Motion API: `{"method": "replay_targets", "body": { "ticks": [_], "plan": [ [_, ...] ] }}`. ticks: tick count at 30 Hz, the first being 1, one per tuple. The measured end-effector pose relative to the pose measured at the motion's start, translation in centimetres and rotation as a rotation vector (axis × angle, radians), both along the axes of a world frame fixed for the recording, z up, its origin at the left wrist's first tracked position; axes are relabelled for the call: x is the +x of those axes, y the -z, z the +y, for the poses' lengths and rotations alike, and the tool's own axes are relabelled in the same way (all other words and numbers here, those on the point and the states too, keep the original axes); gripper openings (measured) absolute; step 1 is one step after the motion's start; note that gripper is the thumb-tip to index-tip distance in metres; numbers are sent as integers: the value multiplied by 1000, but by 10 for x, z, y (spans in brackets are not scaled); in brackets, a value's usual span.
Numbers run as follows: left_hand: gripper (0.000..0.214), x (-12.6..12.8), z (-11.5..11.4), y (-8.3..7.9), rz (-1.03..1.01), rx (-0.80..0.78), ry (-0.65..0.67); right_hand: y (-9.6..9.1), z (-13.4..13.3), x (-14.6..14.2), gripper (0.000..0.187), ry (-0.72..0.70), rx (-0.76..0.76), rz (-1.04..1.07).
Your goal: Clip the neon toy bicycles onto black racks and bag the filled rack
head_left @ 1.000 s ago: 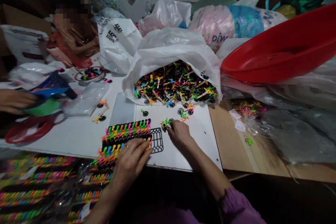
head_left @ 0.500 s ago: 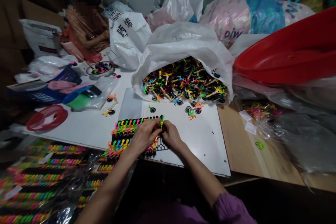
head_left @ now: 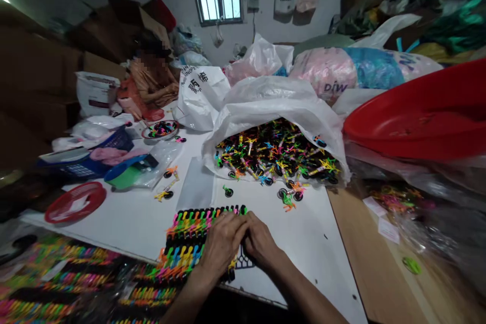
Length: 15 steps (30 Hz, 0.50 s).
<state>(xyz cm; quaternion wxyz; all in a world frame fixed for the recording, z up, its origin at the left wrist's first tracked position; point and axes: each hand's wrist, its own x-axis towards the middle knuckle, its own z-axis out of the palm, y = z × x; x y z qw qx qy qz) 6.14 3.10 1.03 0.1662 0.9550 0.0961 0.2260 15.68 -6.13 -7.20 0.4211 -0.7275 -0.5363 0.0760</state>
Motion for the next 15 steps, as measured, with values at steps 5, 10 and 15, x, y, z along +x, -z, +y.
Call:
{"method": "replay_targets", "body": {
  "ticks": [5,10,15],
  "plan": [
    [17,0,-9,2,25,-10,37,5,-14,-2,20,26,50,4],
    [21,5,-9,9,32,3,30,5,-11,4,19,-8,-7,25],
    [21,9,10,8,42,0,-105,-5,19,7,23,33,-175,-49]
  ]
}}
